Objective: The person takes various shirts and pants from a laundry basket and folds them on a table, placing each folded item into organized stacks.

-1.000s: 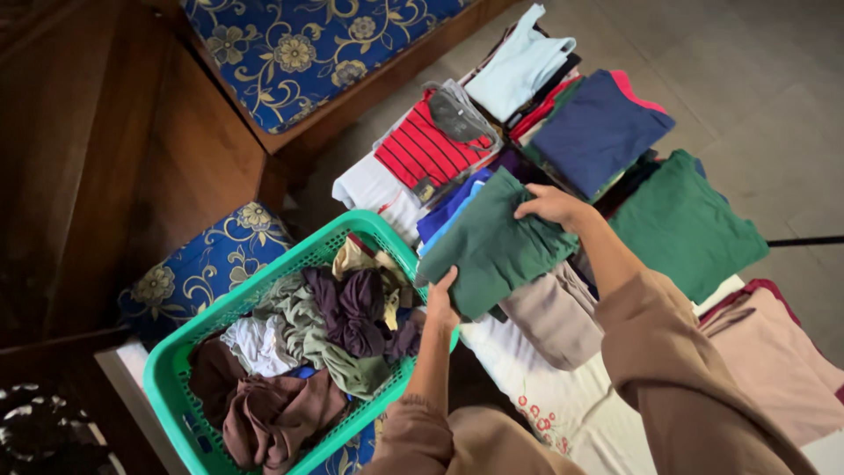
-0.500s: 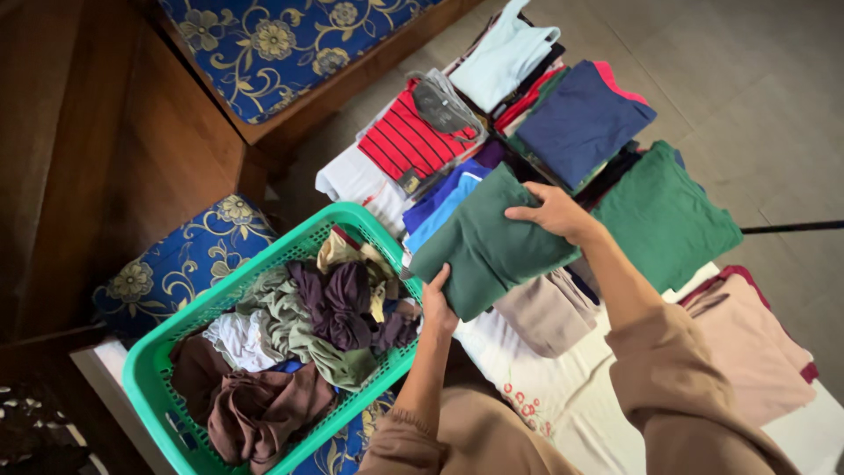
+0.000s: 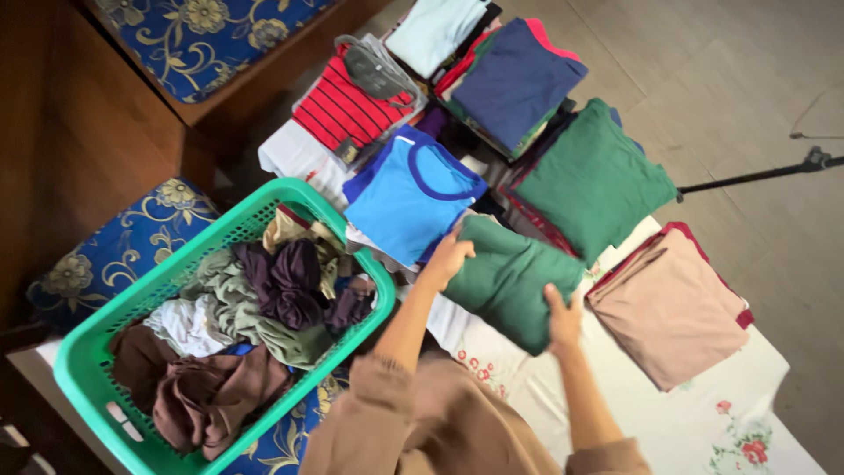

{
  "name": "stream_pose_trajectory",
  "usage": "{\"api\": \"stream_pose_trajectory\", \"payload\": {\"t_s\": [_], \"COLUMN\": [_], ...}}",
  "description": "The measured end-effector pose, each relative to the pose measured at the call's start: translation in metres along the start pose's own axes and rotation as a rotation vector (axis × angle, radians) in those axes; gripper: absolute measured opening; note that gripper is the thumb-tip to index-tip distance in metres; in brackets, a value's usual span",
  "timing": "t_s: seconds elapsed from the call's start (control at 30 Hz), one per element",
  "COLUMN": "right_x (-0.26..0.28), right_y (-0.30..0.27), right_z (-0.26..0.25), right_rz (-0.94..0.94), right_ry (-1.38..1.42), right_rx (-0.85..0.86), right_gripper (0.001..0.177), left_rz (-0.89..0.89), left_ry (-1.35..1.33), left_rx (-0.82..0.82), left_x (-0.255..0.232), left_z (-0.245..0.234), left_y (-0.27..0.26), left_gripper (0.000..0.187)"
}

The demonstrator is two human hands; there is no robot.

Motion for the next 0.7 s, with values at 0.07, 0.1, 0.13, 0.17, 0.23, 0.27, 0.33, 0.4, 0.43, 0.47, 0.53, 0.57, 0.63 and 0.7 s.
{"api": "stream_pose_trajectory", "payload": {"t_s": [0.07, 0.1, 0.13, 0.17, 0.23, 0.27, 0.33, 0.4, 0.43, 0.47, 0.53, 0.57, 0.63, 0.7], "right_x": [-0.054, -0.071, -0.082, -0.092, -0.100, -0.101, -0.096, -0.076, -0.067, -0.058, -0.039, -0.035, -0.027, -0.024], "right_y": [0.000, 0.004, 0.009, 0.014, 0.020, 0.022, 0.030, 0.017, 0.009, 0.001, -0.005, -0.009, -0.011, -0.013], "right_z": [0.008, 0.015, 0.018, 0.023, 0.027, 0.027, 0.028, 0.028, 0.033, 0.043, 0.072, 0.081, 0.088, 0.089], "right_rz": [0.037, 0.043, 0.045, 0.013, -0.013, 0.060, 0.126, -0.428, -0.424, -0.485, -0.556, -0.550, -0.546, -0.421], "right_ry": [0.204, 0.294, 0.295, 0.331, 0.369, 0.208, 0.048, -0.522, -0.522, -0.640, -0.746, -0.939, -1.128, -1.190], "right_rx": [-0.023, -0.032, -0.031, 0.009, 0.045, -0.021, -0.082, -0.522, -0.518, -0.421, -0.328, -0.252, -0.171, -0.078], "right_gripper": [0.055, 0.054, 0.054, 0.054, 0.055, 0.063, 0.072, 0.092, 0.092, 0.094, 0.095, 0.098, 0.102, 0.099], "left_rz": [-0.071, -0.129, -0.130, -0.123, -0.118, 0.005, 0.138, 0.370, 0.366, 0.557, 0.766, 0.688, 0.615, 0.547], "left_ry": [0.248, 0.504, 0.505, 0.698, 0.893, 1.028, 1.159, 1.383, 1.386, 1.423, 1.454, 1.447, 1.441, 1.465], "left_rx": [0.099, 0.198, 0.197, 0.200, 0.207, 0.126, 0.035, 0.059, 0.060, 0.073, 0.088, 0.139, 0.182, 0.199], "left_x": [0.012, 0.019, 0.028, 0.038, 0.057, 0.063, 0.068, 0.065, 0.062, 0.057, 0.050, 0.053, 0.060, 0.061], "left_z": [0.007, 0.008, 0.010, 0.009, 0.007, 0.004, 0.008, 0.019, 0.023, 0.029, 0.033, 0.035, 0.035, 0.032], "left_y": [0.027, 0.040, 0.047, 0.054, 0.055, 0.051, 0.046, 0.028, 0.017, 0.004, 0.001, 0.002, 0.006, 0.011], "left_gripper": [0.063, 0.061, 0.061, 0.065, 0.072, 0.071, 0.070, 0.054, 0.054, 0.057, 0.060, 0.061, 0.062, 0.063]}}
Point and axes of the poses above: each hand's wrist, its own y-axis towards the middle knuckle, its own z-axis out of the palm, x = y × z, the point moved 1 cm from there along y, towards the middle knuckle, and after that the axes turned 13 degrees about z, right-handed, at the moved point
